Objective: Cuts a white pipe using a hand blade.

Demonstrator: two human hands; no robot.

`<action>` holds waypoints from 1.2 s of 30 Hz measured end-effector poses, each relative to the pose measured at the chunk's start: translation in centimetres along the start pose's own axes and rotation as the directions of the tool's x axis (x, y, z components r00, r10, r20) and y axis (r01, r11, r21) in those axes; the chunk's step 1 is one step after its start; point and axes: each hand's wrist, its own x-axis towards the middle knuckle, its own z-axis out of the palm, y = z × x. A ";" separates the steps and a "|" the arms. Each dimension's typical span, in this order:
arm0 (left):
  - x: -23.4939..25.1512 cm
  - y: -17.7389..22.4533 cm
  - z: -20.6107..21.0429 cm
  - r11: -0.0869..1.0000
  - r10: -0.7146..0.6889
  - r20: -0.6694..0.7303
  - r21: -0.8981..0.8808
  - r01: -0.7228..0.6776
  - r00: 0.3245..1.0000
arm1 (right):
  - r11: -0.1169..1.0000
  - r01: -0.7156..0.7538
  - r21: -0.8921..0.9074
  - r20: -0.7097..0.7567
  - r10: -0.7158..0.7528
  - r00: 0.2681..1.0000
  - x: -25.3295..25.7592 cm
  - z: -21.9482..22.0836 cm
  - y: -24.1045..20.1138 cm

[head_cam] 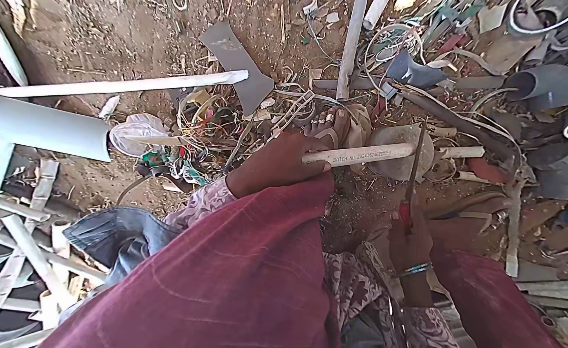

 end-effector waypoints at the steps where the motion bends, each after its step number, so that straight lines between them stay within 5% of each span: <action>1: 0.0 0.1 -0.1 1.000 -0.010 0.010 0.002 0.010 1.000 | 1.000 0.004 -0.012 0.006 -0.004 1.000 0.0 -0.3 -0.2; 4: 0.2 0.5 -0.2 0.999 -0.042 0.030 -0.008 0.043 0.999 | 0.941 0.337 -0.020 0.017 -0.337 0.941 -1.4 0.9 -1.1; 6: 0.0 0.4 -0.1 0.998 -0.056 0.029 -0.015 0.056 0.998 | 0.903 0.429 0.025 0.027 -0.430 0.903 -2.0 2.1 -1.6; 11: 0.0 0.2 -0.1 0.999 -0.040 0.021 0.002 0.040 0.999 | 0.990 0.139 0.000 0.007 -0.139 0.990 -0.3 0.3 -0.1; 17: -0.1 0.4 -0.1 0.999 -0.045 0.021 0.000 0.045 0.999 | 0.900 0.418 0.120 0.083 -0.429 0.900 -1.6 1.8 -1.2; 23: 0.0 0.1 0.0 0.999 -0.034 0.004 0.019 0.034 0.999 | 0.995 0.071 0.074 0.027 -0.073 0.997 0.0 -0.2 -0.1; 28: 0.0 0.5 0.0 0.998 -0.039 -0.018 0.051 0.040 0.999 | 0.871 0.462 0.169 0.175 -0.487 0.855 -1.4 1.3 -1.2; 30: -0.1 0.4 -0.2 0.998 -0.054 0.013 0.039 0.054 0.998 | 0.898 0.400 0.183 0.145 -0.427 0.893 -0.6 1.1 0.2; 33: 0.0 0.2 -0.1 0.998 -0.057 0.018 0.040 0.056 0.998 | 0.992 0.061 0.110 0.065 -0.069 0.995 0.8 -0.6 1.4; 36: 0.1 0.3 -0.1 0.997 -0.054 0.018 0.050 0.053 0.998 | 0.976 0.202 0.086 0.075 -0.208 0.975 0.3 -0.7 0.7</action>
